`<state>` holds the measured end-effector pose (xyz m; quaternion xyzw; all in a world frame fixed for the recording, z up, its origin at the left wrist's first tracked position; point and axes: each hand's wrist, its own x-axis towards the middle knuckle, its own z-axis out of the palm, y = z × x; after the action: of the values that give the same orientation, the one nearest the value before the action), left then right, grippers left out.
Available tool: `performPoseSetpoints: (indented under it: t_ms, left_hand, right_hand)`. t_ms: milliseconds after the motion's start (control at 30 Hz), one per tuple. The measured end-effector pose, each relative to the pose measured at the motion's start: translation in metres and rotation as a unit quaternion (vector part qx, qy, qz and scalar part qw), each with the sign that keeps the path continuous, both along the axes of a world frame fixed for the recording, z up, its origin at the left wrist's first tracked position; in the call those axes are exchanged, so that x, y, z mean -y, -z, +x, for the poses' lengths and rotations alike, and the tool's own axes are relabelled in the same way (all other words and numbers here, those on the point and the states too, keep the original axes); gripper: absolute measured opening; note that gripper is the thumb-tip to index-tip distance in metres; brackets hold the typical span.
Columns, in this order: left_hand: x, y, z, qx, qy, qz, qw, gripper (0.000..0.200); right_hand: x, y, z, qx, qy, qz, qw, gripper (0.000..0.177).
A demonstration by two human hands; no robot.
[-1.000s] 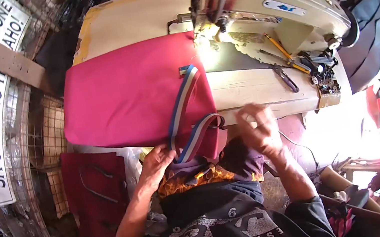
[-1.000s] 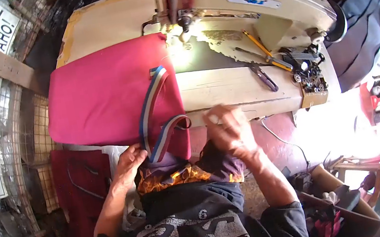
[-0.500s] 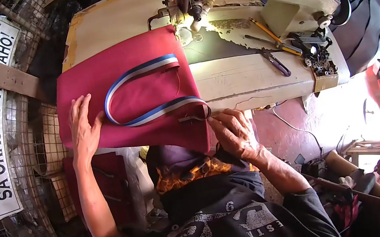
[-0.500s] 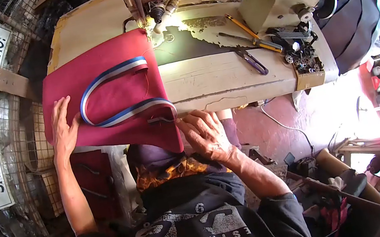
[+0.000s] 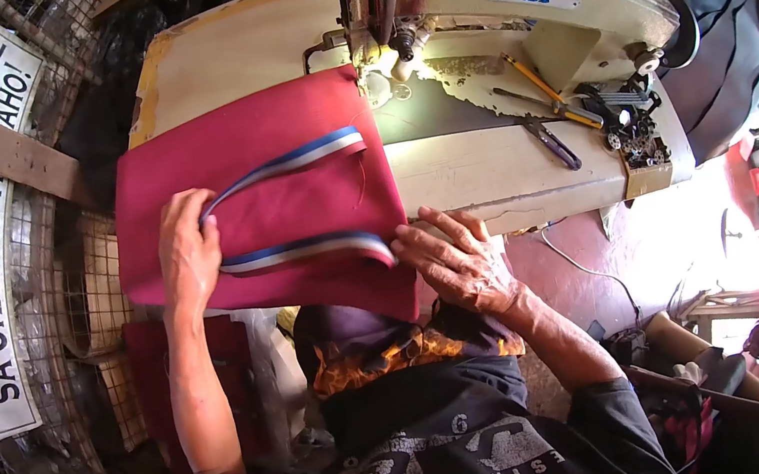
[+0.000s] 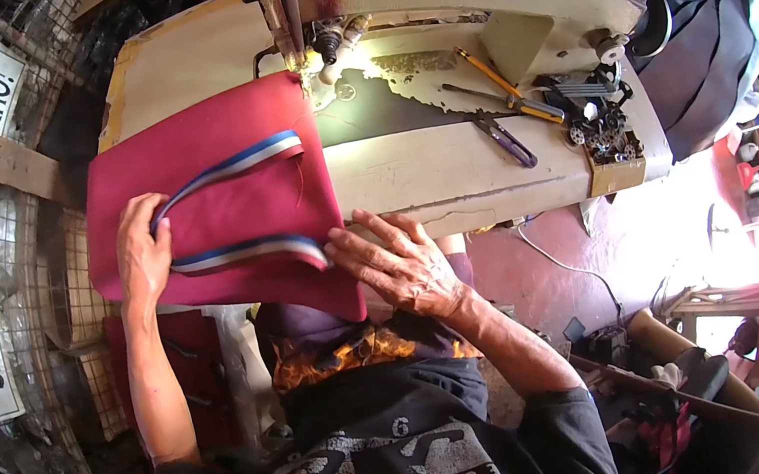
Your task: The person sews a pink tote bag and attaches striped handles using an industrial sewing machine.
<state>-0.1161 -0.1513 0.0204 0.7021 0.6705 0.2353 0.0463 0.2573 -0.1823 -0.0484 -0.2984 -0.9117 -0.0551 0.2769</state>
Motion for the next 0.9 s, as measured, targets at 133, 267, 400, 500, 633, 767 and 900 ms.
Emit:
performPoseSetpoints:
  t_ms: [133, 267, 400, 500, 633, 767, 900]
  left_hand:
    - [-0.012, 0.000, -0.037, 0.032, -0.010, 0.061, 0.998, 0.035]
    - [-0.027, -0.044, -0.026, 0.023, -0.035, -0.060, 0.997, 0.046]
    - [-0.047, -0.058, 0.068, -0.044, 0.230, 0.060, 0.970, 0.044]
    - [-0.076, -0.014, 0.116, -0.113, 0.331, 0.106, 0.931, 0.032]
    - [-0.083, 0.006, 0.115, -0.175, 0.260, 0.097, 0.945, 0.033]
    - [-0.078, 0.021, 0.093, -0.181, 0.191, 0.123, 0.957, 0.041]
    - [-0.065, 0.024, 0.100, -0.204, 0.101, 0.154, 0.961, 0.048]
  right_hand:
    - [-0.006, -0.008, -0.002, 0.050, -0.012, -0.054, 0.997, 0.061]
    - [-0.007, -0.001, -0.006, 0.025, -0.014, -0.015, 0.999, 0.051]
    - [-0.010, 0.007, -0.002, -0.005, -0.050, -0.014, 0.999, 0.030]
    - [-0.011, 0.006, -0.003, -0.014, -0.055, -0.004, 0.998, 0.032]
    - [-0.009, -0.002, -0.003, -0.008, -0.054, -0.028, 0.998, 0.030]
    - [-0.011, -0.006, -0.004, -0.007, -0.060, -0.008, 0.998, 0.031]
    - [-0.017, -0.016, -0.004, -0.009, -0.078, 0.006, 0.997, 0.033]
